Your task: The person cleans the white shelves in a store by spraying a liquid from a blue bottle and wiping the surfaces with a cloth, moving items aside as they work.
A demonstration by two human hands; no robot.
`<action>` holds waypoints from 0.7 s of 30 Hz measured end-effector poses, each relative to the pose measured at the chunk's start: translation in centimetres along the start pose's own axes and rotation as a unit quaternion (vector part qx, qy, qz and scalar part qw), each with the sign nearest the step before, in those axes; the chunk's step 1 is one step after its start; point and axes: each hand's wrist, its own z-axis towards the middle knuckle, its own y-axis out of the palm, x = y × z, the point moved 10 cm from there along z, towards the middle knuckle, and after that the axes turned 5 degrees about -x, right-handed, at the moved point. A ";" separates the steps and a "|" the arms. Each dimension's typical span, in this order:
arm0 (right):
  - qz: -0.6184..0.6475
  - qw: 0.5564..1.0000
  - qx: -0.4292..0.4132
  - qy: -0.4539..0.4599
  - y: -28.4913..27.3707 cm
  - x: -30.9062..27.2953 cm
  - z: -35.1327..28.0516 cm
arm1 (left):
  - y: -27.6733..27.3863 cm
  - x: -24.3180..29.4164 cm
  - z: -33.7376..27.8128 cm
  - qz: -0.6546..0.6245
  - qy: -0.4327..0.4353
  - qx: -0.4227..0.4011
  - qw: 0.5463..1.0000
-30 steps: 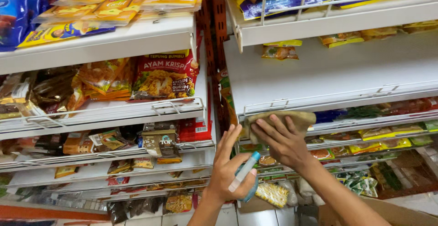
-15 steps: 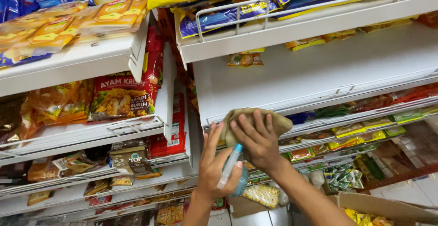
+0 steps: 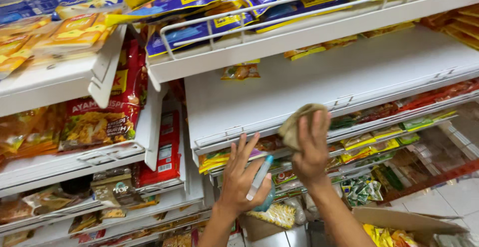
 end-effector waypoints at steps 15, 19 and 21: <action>-0.048 0.994 0.062 0.078 -5.4 6.9 0.9 | 3.7 2.5 2.5 0.018 0.059 0.023 0.998; -0.036 0.996 -0.057 -0.058 -0.8 1.7 0.9 | 4.3 2.5 3.1 0.021 0.065 0.034 0.997; 0.003 0.986 -0.115 -0.124 0.1 0.7 0.3 | 4.5 2.6 3.1 0.035 0.066 0.040 0.996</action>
